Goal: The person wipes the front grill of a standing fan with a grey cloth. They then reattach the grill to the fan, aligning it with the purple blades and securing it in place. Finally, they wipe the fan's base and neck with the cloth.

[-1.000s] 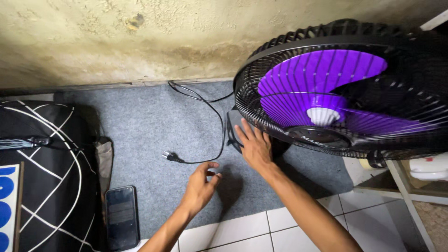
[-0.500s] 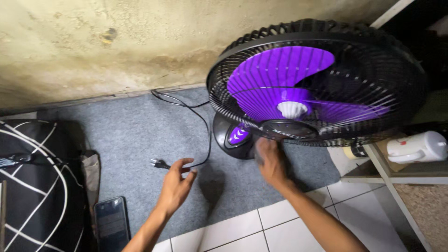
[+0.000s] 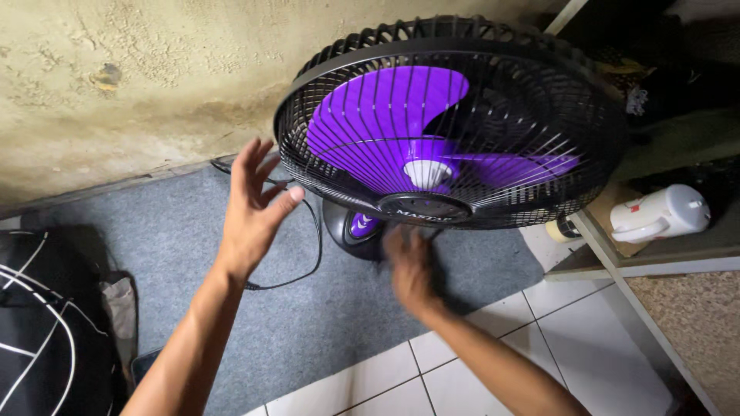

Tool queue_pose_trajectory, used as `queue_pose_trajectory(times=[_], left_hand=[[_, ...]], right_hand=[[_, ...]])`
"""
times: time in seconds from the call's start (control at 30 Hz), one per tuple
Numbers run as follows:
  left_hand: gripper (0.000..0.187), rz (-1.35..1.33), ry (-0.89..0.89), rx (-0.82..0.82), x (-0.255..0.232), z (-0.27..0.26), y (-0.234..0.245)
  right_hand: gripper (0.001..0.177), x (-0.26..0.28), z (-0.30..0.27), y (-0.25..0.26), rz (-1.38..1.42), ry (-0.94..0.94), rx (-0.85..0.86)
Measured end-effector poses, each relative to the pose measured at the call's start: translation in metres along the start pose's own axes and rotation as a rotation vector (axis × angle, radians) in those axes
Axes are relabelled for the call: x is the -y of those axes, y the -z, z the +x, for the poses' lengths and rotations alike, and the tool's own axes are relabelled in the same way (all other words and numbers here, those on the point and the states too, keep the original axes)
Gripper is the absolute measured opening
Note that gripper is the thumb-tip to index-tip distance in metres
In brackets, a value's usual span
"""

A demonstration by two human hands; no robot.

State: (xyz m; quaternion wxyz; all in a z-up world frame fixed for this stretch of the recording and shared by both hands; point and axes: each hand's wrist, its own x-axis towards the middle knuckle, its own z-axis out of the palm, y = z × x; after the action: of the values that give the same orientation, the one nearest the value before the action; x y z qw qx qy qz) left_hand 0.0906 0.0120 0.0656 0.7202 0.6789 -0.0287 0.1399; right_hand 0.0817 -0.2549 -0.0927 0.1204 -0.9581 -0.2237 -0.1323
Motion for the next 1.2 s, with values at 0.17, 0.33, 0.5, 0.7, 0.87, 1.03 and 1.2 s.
queue_pose_trajectory(times=[0.17, 0.33, 0.5, 0.7, 0.87, 1.03, 1.2], left_hand=[[0.089, -0.161, -0.078, 0.102, -0.026, 0.021, -0.009], [0.088, -0.103, -0.171, 0.204, -0.047, 0.032, -0.016], [0.099, -0.022, -0.233, 0.265, -0.061, 0.036, -0.022], [0.101, 0.23, -0.209, 0.164, -0.07, 0.03, -0.029], [0.1, 0.402, -0.285, -0.013, -0.071, 0.016, -0.04], [0.098, 0.382, -0.27, -0.063, -0.076, 0.005, -0.049], [0.094, 0.376, -0.288, -0.132, -0.081, -0.008, -0.063]], right_hand=[[0.054, 0.01, -0.001, 0.031, 0.147, 0.394, 0.006], [0.032, -0.024, 0.03, 0.018, 0.298, -0.237, 0.044], [0.046, 0.009, 0.03, -0.003, 0.231, -0.169, -0.143], [0.048, 0.006, -0.015, 0.014, 0.058, 0.527, 0.192], [0.024, -0.022, -0.026, -0.004, 0.467, -0.585, 0.185], [0.029, -0.046, 0.015, 0.064, 1.766, -1.168, -0.335], [0.034, -0.058, 0.062, 0.116, 2.179, -0.772, -0.248]])
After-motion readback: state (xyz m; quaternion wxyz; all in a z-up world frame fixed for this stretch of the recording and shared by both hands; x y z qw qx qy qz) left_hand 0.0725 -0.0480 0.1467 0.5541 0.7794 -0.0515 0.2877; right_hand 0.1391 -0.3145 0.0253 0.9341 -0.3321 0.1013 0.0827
